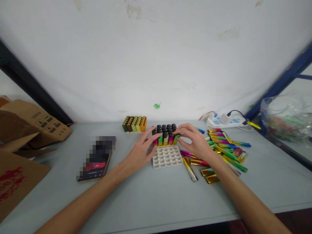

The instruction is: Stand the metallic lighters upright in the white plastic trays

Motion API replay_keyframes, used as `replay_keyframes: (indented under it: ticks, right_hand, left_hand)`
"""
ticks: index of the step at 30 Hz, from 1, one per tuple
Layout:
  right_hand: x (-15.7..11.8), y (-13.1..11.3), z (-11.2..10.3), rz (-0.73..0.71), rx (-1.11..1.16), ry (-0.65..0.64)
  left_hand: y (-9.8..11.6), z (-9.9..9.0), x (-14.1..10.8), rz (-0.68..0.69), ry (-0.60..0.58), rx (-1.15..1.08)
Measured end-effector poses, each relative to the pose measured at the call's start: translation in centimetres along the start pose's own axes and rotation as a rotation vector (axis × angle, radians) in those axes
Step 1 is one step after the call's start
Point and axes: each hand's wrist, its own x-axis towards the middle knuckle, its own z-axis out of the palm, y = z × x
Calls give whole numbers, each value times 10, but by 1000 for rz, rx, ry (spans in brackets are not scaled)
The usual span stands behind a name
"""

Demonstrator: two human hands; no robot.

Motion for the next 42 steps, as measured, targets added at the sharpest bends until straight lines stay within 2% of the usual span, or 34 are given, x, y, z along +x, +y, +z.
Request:
replay_keyframes:
  ticks: [4, 10, 15, 22, 29, 37, 42]
  right_hand:
    - [-1, 3, -3, 38, 61, -27]
    - [2, 5, -11, 23, -65, -31]
    - [2, 4, -11, 23, 32, -43]
    - [4, 4, -11, 35, 59, -30]
    - [0, 11, -7, 58, 63, -59]
    - [-1, 16, -9, -50, -41, -97]
    - [-3, 16, -1, 8, -91, -85]
  left_hand:
    - [0, 0, 0, -1, -3, -2]
    - [0, 1, 0, -3, -4, 1]
    - [-1, 1, 0, -2, -4, 2]
    - [-3, 0, -3, -29, -83, 15]
    - [-6, 4, -4, -70, -106, 25]
    - [-13, 6, -2, -42, -73, -2]
    - [-15, 8, 0, -26, -32, -20]
